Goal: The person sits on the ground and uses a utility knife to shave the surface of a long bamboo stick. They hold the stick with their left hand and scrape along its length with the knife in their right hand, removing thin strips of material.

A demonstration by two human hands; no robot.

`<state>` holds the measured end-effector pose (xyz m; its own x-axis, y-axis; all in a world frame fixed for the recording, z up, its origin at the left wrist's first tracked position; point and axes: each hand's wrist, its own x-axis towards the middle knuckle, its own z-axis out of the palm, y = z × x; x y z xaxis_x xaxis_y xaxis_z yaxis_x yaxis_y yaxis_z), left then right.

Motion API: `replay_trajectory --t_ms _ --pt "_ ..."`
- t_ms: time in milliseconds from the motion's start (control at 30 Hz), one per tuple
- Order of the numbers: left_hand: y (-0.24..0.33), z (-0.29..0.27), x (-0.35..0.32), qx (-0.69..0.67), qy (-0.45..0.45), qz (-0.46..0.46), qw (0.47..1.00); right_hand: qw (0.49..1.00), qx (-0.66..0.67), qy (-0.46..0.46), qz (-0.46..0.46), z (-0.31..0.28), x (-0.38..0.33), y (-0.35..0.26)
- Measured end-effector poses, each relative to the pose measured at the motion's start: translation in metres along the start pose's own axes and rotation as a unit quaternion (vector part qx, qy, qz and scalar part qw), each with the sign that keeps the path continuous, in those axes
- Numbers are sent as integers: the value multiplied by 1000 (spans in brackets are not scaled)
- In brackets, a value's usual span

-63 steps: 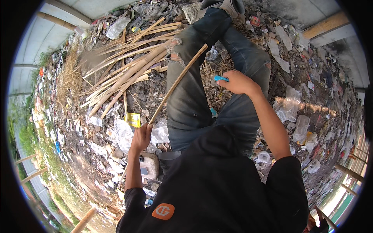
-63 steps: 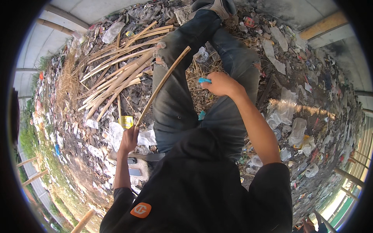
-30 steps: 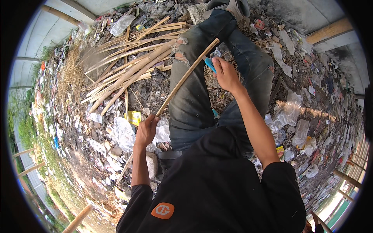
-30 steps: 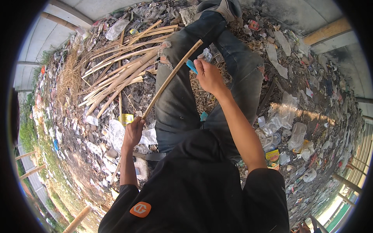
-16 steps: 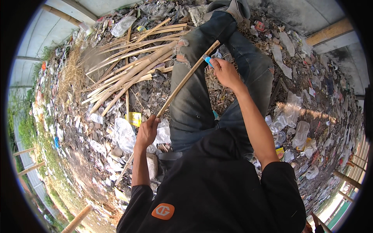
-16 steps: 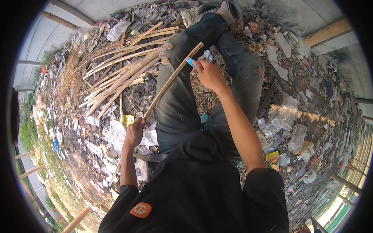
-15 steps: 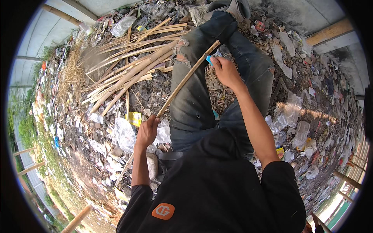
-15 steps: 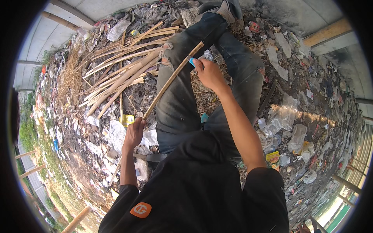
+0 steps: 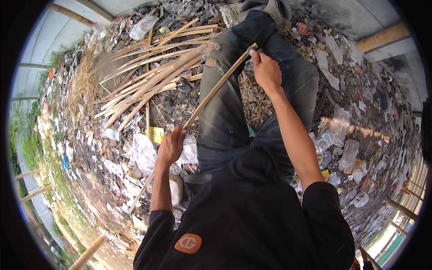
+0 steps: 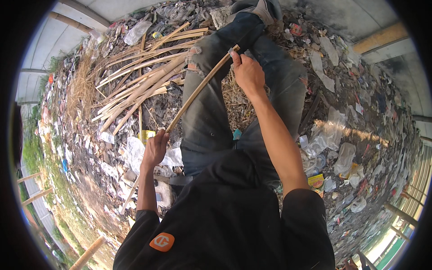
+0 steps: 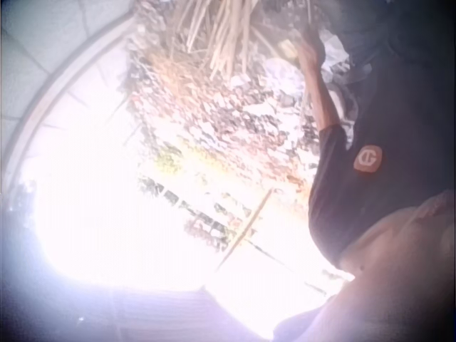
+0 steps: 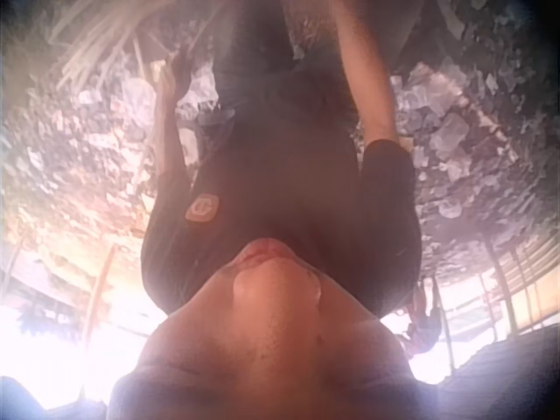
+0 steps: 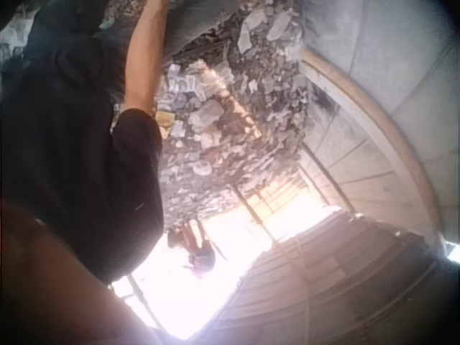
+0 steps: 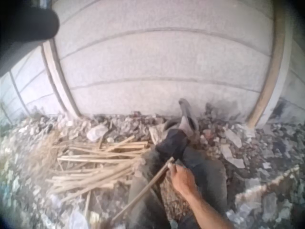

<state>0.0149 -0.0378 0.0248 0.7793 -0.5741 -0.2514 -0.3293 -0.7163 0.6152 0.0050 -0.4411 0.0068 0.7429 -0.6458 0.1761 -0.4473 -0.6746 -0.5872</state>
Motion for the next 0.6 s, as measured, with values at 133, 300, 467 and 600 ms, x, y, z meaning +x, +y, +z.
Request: replay_trajectory --t_ms 133,300,467,600 --pt "-1 2 1 -16 23 15 1000 992 -1 -127 -24 -3 -26 -24" --pt "7 13 5 -19 32 28 999 999 -12 -46 -22 2 -12 -11" --pt "30 17 16 -9 33 7 999 993 -18 -95 -65 17 -44 -26" --pt "34 21 20 -5 43 -1 999 992 12 -97 -83 21 -55 -29"
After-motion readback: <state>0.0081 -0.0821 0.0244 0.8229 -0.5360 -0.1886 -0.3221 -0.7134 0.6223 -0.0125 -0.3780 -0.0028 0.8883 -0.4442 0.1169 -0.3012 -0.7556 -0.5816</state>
